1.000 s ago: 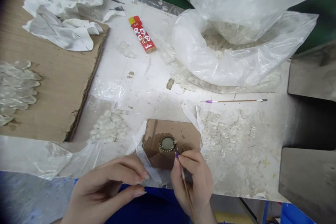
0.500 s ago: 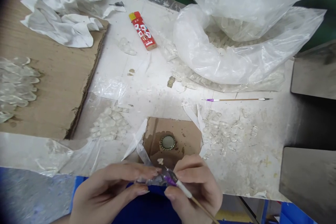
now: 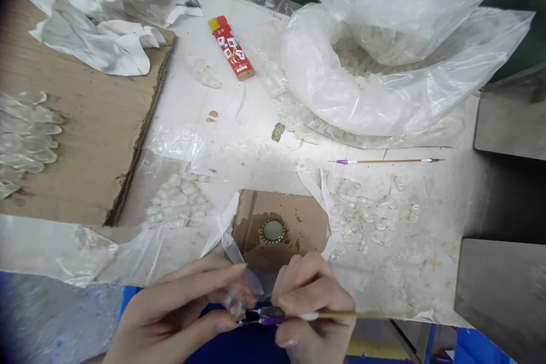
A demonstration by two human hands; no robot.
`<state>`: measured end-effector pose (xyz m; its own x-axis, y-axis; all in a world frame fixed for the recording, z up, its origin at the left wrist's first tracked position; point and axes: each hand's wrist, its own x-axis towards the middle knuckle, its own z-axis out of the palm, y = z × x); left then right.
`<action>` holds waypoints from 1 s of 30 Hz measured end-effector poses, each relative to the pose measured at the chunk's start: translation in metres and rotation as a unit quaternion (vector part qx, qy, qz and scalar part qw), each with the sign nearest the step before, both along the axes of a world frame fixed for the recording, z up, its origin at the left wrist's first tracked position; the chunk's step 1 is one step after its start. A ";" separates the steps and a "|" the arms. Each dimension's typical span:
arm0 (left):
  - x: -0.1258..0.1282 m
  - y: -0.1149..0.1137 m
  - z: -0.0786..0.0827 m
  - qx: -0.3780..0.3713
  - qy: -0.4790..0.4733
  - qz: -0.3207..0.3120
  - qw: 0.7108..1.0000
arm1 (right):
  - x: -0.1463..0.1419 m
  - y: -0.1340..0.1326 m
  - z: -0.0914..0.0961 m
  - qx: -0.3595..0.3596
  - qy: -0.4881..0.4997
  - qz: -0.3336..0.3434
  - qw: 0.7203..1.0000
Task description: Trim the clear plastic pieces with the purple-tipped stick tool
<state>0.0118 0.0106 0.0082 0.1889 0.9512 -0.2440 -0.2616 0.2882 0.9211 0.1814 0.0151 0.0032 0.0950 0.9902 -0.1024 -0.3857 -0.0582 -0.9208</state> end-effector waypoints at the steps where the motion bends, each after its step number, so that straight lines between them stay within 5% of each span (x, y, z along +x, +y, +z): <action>1: 0.001 0.001 0.000 -0.003 0.000 0.014 1.000 | -0.001 0.001 0.001 -0.003 0.004 -0.014 1.000; 6: 0.003 0.009 0.000 0.048 0.013 0.046 0.998 | -0.002 0.001 0.005 0.021 -0.008 0.000 1.000; 17: 0.001 0.000 -0.001 0.012 0.003 -0.011 1.000 | -0.009 -0.011 -0.005 0.123 -0.077 0.001 0.989; 30: 0.005 0.006 0.003 -0.038 0.004 0.027 0.999 | -0.016 -0.018 0.002 0.092 -0.054 0.010 0.994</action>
<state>0.0166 0.0163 0.0107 0.1349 0.9387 -0.3171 -0.2718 0.3428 0.8992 0.1651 -0.0027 0.0047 0.0766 0.9929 0.0907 -0.2836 0.1089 -0.9527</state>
